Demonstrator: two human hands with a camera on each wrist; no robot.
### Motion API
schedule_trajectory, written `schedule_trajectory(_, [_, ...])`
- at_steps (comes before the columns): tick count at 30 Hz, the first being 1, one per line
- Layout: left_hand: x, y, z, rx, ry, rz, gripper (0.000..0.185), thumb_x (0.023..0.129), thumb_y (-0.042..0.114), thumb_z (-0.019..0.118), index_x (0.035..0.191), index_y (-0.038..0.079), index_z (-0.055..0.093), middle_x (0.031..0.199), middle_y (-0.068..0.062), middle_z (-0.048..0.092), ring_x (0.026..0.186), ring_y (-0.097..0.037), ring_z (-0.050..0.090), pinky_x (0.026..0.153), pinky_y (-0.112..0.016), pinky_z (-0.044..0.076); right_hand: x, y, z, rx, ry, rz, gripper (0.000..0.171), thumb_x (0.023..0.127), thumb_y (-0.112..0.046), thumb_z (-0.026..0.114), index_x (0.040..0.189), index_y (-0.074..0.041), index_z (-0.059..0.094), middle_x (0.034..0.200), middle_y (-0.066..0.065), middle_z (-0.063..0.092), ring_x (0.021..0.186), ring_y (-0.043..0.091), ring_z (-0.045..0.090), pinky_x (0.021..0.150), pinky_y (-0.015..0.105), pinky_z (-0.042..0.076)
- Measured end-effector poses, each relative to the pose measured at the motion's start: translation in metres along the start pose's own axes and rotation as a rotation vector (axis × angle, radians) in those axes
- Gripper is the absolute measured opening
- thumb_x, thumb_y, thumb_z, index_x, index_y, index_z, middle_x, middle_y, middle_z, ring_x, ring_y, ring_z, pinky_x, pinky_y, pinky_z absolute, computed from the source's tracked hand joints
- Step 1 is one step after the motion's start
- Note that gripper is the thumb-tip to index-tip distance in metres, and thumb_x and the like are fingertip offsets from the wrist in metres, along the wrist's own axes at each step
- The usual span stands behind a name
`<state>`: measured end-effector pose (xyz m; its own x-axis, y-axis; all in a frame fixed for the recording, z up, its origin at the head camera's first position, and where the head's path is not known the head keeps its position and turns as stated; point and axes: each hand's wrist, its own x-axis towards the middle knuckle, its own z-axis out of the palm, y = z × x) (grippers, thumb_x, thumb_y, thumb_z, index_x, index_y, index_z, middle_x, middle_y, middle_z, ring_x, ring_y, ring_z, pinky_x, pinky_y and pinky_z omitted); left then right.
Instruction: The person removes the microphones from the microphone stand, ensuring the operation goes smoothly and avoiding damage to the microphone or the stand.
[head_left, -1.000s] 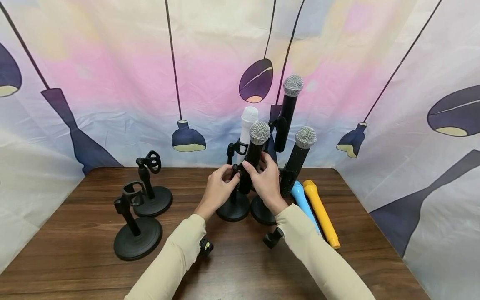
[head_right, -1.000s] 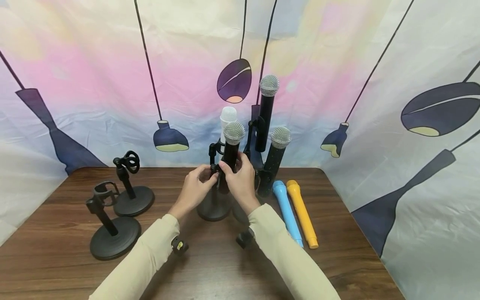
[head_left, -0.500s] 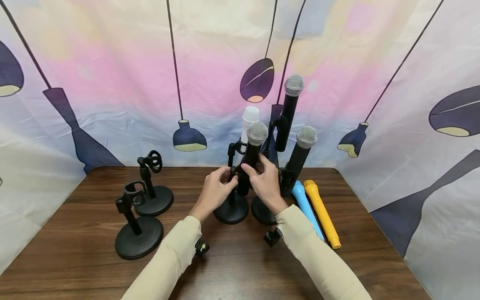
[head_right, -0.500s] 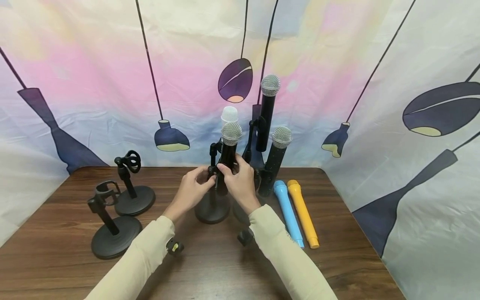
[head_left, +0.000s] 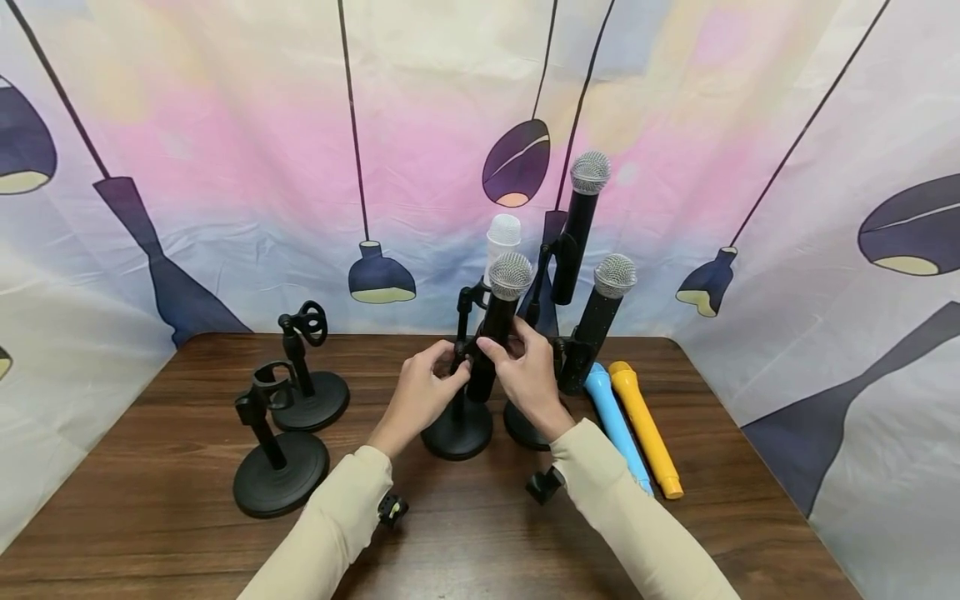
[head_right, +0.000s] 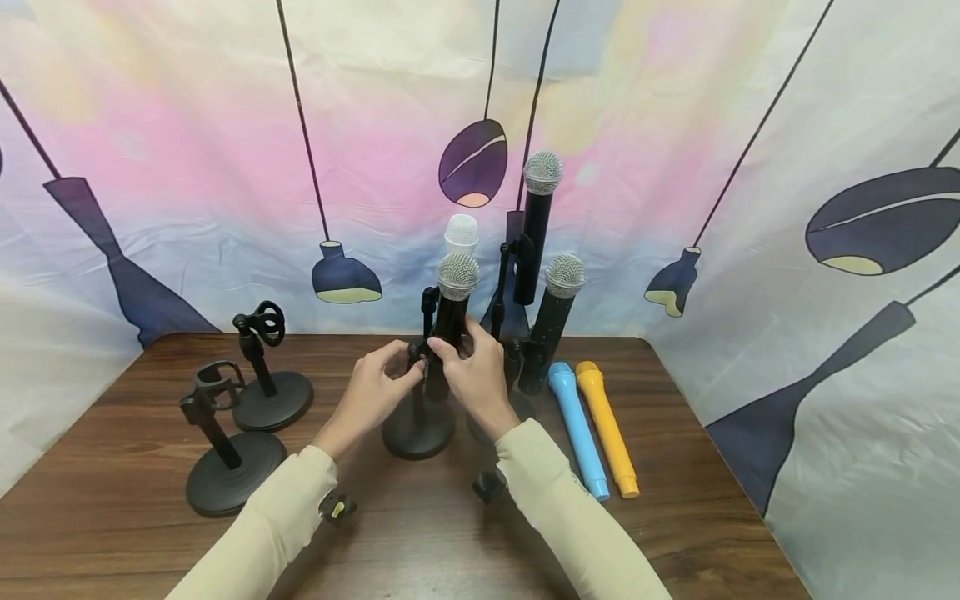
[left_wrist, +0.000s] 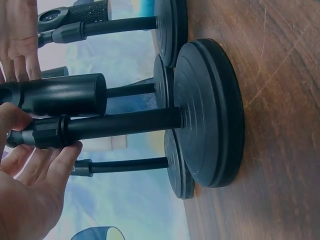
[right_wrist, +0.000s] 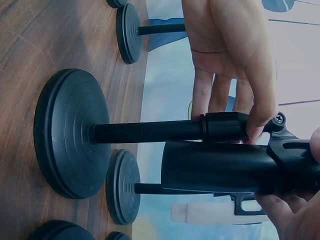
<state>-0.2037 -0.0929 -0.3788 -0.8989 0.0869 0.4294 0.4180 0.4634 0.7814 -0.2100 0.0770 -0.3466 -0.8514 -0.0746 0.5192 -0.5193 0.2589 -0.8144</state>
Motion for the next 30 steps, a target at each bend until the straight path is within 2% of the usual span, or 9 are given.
schedule_trajectory(7, [-0.006, 0.002, -0.003, -0.025, -0.001, -0.007, 0.011, 0.097, 0.014, 0.068, 0.107, 0.009, 0.071, 0.101, -0.006, 0.074, 0.092, -0.017, 0.071, 0.083, -0.04, 0.058, -0.005, -0.005, 0.0, 0.018, -0.024, 0.012, 0.04, 0.097, -0.014, 0.071, 0.134, -0.002, 0.061, 0.116, 0.016, 0.068, 0.109, 0.026, 0.069, 0.093, 0.037, 0.055])
schedule_trajectory(14, [-0.014, 0.004, -0.008, -0.028, -0.005, 0.009, 0.011, 0.097, 0.012, 0.068, 0.107, 0.009, 0.071, 0.099, -0.006, 0.072, 0.092, -0.019, 0.072, 0.082, -0.039, 0.059, -0.012, -0.009, 0.001, 0.046, -0.042, 0.008, 0.044, 0.096, -0.014, 0.073, 0.137, -0.003, 0.06, 0.121, 0.017, 0.067, 0.112, 0.027, 0.068, 0.093, 0.037, 0.055])
schedule_trajectory(21, [-0.021, 0.005, -0.012, -0.024, -0.016, 0.017, 0.011, 0.097, 0.011, 0.068, 0.108, 0.011, 0.071, 0.097, -0.004, 0.072, 0.091, -0.018, 0.072, 0.082, -0.037, 0.059, -0.018, -0.012, 0.003, 0.065, -0.043, -0.007, 0.045, 0.095, -0.01, 0.073, 0.137, 0.0, 0.058, 0.123, 0.02, 0.067, 0.113, 0.031, 0.068, 0.093, 0.043, 0.055])
schedule_trajectory(30, [-0.028, 0.005, -0.015, -0.061, -0.011, 0.039, 0.011, 0.095, 0.008, 0.07, 0.106, 0.009, 0.07, 0.099, -0.005, 0.074, 0.095, -0.016, 0.072, 0.084, -0.036, 0.058, -0.025, -0.014, 0.004, 0.066, -0.057, -0.015, 0.043, 0.096, -0.015, 0.073, 0.135, -0.004, 0.06, 0.119, 0.016, 0.068, 0.11, 0.026, 0.07, 0.091, 0.034, 0.056])
